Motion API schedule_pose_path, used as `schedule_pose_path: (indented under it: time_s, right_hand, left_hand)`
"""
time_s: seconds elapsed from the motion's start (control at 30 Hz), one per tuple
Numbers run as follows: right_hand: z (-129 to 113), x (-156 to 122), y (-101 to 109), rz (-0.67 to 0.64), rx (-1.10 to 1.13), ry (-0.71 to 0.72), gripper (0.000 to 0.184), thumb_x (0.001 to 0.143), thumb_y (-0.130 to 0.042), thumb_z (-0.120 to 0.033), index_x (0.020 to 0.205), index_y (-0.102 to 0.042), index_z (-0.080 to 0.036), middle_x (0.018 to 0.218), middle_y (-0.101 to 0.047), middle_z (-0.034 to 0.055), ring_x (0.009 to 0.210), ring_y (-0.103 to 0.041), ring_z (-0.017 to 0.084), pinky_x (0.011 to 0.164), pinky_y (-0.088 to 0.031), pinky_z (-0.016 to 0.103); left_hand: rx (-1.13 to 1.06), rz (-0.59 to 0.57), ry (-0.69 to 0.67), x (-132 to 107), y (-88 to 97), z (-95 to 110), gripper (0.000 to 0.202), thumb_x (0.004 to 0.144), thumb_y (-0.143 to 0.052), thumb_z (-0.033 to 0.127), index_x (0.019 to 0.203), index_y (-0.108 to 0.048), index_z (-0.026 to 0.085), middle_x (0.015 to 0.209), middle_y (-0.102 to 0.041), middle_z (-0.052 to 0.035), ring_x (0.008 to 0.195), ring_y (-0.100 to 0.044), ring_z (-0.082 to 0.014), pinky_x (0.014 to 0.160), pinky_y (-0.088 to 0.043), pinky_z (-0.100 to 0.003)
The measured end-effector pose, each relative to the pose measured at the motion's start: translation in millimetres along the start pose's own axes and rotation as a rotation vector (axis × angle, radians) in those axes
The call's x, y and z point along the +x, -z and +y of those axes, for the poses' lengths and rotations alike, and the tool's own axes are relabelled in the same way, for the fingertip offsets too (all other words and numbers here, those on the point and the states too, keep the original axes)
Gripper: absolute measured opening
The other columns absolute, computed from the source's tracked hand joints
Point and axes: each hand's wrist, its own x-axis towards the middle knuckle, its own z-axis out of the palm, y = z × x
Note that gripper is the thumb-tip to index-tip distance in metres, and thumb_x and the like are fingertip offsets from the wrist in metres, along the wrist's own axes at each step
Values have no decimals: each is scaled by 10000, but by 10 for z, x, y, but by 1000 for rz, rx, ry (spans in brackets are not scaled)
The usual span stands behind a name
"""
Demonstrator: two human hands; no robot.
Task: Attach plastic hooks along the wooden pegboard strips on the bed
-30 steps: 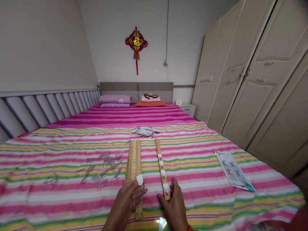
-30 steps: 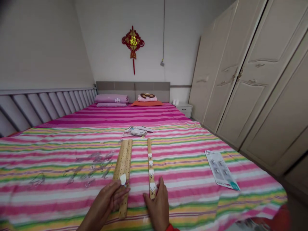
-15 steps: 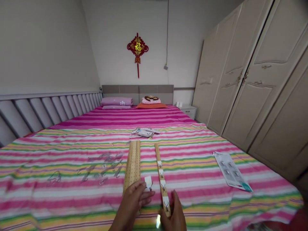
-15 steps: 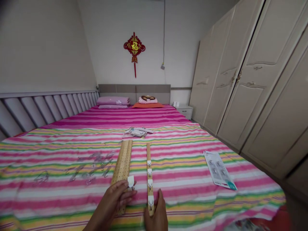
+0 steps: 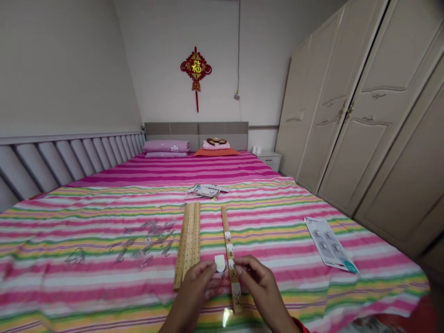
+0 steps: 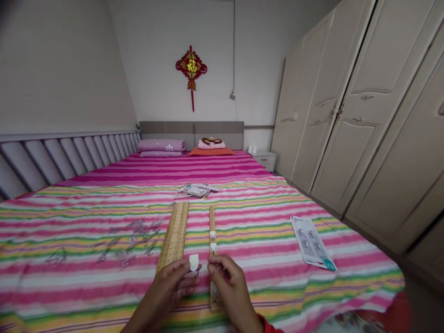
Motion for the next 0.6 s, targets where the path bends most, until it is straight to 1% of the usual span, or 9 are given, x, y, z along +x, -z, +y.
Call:
schedule_pose_path:
  time_s: [0.07,0.13,0.23,0.33,0.47,0.6]
  right_hand:
    - [-78,65,-14,-77,101,-18,287,749,-665,-435,935,-710,-221,923,-659,58,839,-602,210,754,-470,304]
    - [-128,99,-34,-144,216,-84,300,741,-681,-419,959,-714,-215,931,-665,59,847,-605,202,762,-470,300]
    - [-165,101,-74,-200,406,-223,259,729,-707,-389,885,-726,-183,755,-660,34,698,-598,152,667,-469,259]
    - [-163,74,-109,-247,557,-291,199,713,-735,-342,758,-718,-149,627,-618,6,546,-536,92,567,-441,215]
    - [-131,53,-113,-254,658,-317,157,676,-771,-266,699,-700,-127,629,-632,14,529,-542,76,547,-433,193]
    - [-123,55,-100,-258,713,-353,171,658,-786,-255,715,-696,-121,588,-623,9,496,-542,70,512,-414,178]
  left_hand:
    - [-68,-76,47,-90,-29,43,271,643,-763,317,803,-623,150,748,-705,-58,647,-686,-159,564,-506,-211]
    - [-144,-167,103,-163,-49,68,226,694,-731,279,841,-633,139,817,-715,-68,626,-671,-125,538,-489,-183]
    - [-244,-279,201,-210,-78,67,163,754,-680,218,879,-650,117,813,-715,-57,554,-637,-76,493,-460,-145]
    - [-324,-357,282,-197,-95,27,138,784,-647,176,898,-665,100,756,-708,-36,516,-624,-60,489,-457,-131]
    - [-427,-464,338,-153,-79,-45,116,806,-620,151,874,-677,76,752,-712,-41,541,-638,-64,526,-471,-129]
    - [-498,-502,442,-113,-70,-103,115,793,-638,151,851,-683,64,732,-721,-42,535,-644,-66,541,-476,-132]
